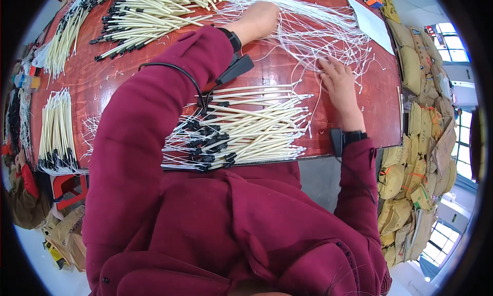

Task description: Sort and group small white sticks with attached strings on a manufacturing table.

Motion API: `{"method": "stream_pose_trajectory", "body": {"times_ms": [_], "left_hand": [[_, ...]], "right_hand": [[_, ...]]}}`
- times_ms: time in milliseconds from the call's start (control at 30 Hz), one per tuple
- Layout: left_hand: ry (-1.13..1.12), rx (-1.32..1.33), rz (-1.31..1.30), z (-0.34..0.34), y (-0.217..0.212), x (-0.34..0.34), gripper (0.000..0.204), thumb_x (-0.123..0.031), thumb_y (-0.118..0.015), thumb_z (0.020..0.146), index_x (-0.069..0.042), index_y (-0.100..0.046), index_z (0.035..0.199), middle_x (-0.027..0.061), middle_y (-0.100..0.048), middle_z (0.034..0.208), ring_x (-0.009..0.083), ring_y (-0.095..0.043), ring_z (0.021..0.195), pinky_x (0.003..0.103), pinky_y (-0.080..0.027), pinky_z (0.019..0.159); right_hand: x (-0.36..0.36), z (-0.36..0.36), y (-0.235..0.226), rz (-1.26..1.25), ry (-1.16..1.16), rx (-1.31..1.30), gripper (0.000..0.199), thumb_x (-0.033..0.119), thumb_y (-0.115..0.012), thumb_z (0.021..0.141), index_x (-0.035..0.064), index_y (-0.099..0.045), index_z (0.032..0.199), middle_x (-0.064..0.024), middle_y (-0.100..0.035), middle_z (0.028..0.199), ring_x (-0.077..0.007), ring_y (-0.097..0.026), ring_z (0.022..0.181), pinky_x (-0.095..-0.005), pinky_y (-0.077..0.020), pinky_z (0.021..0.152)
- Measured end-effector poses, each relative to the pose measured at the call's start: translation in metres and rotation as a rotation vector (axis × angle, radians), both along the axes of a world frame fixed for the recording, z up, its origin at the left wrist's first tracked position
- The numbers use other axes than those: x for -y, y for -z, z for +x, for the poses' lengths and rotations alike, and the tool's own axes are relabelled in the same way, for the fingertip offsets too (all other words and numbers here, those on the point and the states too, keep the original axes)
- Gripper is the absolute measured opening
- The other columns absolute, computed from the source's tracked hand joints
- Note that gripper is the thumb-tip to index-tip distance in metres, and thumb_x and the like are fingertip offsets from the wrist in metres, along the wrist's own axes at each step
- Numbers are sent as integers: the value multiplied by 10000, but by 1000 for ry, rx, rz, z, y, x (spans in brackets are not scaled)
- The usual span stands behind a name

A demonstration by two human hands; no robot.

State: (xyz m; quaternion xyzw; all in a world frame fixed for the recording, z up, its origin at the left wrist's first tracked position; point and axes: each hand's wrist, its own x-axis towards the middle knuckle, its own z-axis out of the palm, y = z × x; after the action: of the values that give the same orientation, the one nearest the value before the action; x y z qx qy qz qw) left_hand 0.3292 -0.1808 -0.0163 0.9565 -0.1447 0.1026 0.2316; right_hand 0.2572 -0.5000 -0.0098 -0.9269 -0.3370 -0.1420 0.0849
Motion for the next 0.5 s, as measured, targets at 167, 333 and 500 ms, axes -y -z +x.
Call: {"method": "stream_pose_trajectory", "body": {"times_ms": [167, 333, 500], "left_hand": [[-33, 494, -140, -17, -8, -26, 156, -141, -638, 855, -54, -716, 958, 159, -706, 861, 363, -688, 868, 457, -539, 791], [205, -258, -142, -107, -64, -33, 225, -224, -687, 825, -28, -700, 937, 166, -719, 943, 355, -684, 895, 448, -536, 787], [365, -391, -109, -166, -57, -23, 203, -199, -693, 839, -23, -663, 935, 155, -688, 900, 337, -655, 833, 442, -512, 753]], "right_hand": [[24, 61, 13, -124, 169, 129, 436, 295, -642, 960, 136, -609, 1365, -132, -632, 1303, -350, -585, 1136, -468, -461, 964], [33, 45, 1, 28, 282, 93, 422, 217, -620, 979, 139, -594, 1393, -135, -600, 1363, -362, -577, 1144, -441, -441, 1000], [2, -6, -13, 146, 39, 164, 386, 176, -640, 958, 159, -643, 1343, -116, -615, 1342, -322, -575, 1122, -417, -439, 987]]}}
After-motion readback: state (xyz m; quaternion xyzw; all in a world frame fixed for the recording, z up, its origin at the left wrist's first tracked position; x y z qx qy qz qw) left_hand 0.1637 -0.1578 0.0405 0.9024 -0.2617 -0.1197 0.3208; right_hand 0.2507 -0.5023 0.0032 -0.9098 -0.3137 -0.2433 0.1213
